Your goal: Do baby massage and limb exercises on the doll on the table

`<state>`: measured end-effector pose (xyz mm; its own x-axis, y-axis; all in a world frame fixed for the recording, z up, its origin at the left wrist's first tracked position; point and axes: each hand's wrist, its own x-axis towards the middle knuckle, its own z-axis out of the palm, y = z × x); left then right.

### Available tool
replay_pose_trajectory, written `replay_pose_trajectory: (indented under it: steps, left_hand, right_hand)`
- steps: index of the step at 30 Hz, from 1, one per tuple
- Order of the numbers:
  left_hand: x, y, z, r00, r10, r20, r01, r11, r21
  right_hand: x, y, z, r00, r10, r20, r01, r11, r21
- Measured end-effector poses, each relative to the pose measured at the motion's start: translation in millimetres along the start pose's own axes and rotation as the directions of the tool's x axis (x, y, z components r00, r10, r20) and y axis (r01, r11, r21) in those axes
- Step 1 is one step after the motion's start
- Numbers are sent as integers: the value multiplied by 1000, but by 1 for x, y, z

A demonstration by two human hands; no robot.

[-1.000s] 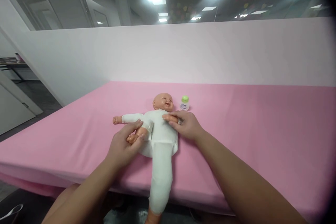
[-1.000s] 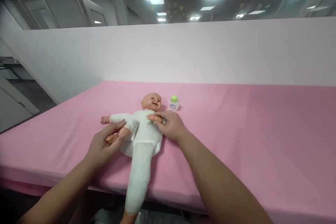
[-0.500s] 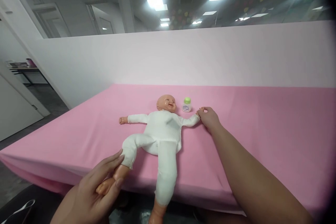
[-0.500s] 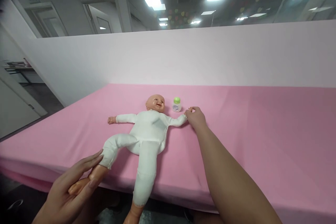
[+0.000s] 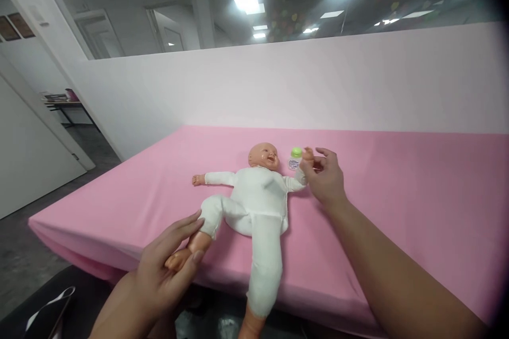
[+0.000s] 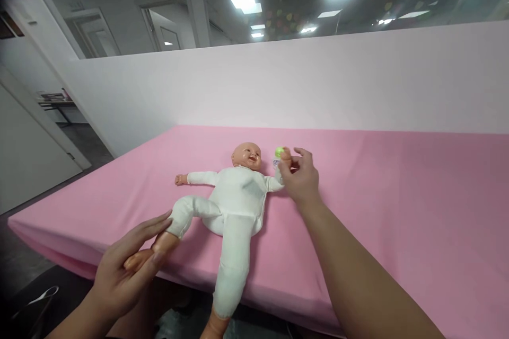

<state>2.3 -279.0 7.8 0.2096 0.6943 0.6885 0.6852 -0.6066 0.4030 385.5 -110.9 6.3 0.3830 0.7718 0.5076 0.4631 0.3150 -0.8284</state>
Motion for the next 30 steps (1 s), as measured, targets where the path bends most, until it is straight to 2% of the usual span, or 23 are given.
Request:
replay_pose_trajectory:
  steps: [2,3,5,7,9,13,17,20,23,27,30]
  left_hand:
    - [15,1,7,1000,-11,0,11,1000,-17]
    - [22,1,11,1000,-18,-1,18,1000,-22]
    - [37,1,20,1000,-30,-8,29,999,-30]
    - [52,0,30,999,-46,-15,45,998,-35]
    - [66,-2,41,997,-82,-2,82,996,-31]
    - [90,-8,60,981,-168,94,171,985,-26]
    - [104,-13,74,966,-189,177,201,978,-49]
    - [107,-15,82,963,-192,187,210,974,-83]
    - [106,-19,85,965,-189,184,212,971,-112]
    - [97,-23,84,966,-217,141,238,958,-158]
    - [81,-21,79,980,-185,68,195,963,-184]
  right_hand:
    - [-14,-16,9,980,-159,117,152,986,65]
    - [-20,-22,13,952,-237,193,225,971,79]
    - [-28,-31,20,864,-362,349,359,930,77]
    - [-33,-35,23,772,-435,463,459,886,67]
    - [-33,-35,24,721,-453,524,498,865,63]
    - [-30,-29,25,671,-463,580,498,860,111]
    - [-28,-29,25,607,-486,628,524,840,144]
    - [-28,-31,26,599,-472,647,525,841,127]
    - [-27,-29,26,623,-444,645,503,858,104]
    - [-26,-25,26,680,-379,628,435,898,71]
    - [-27,-23,26,746,-334,576,384,923,38]
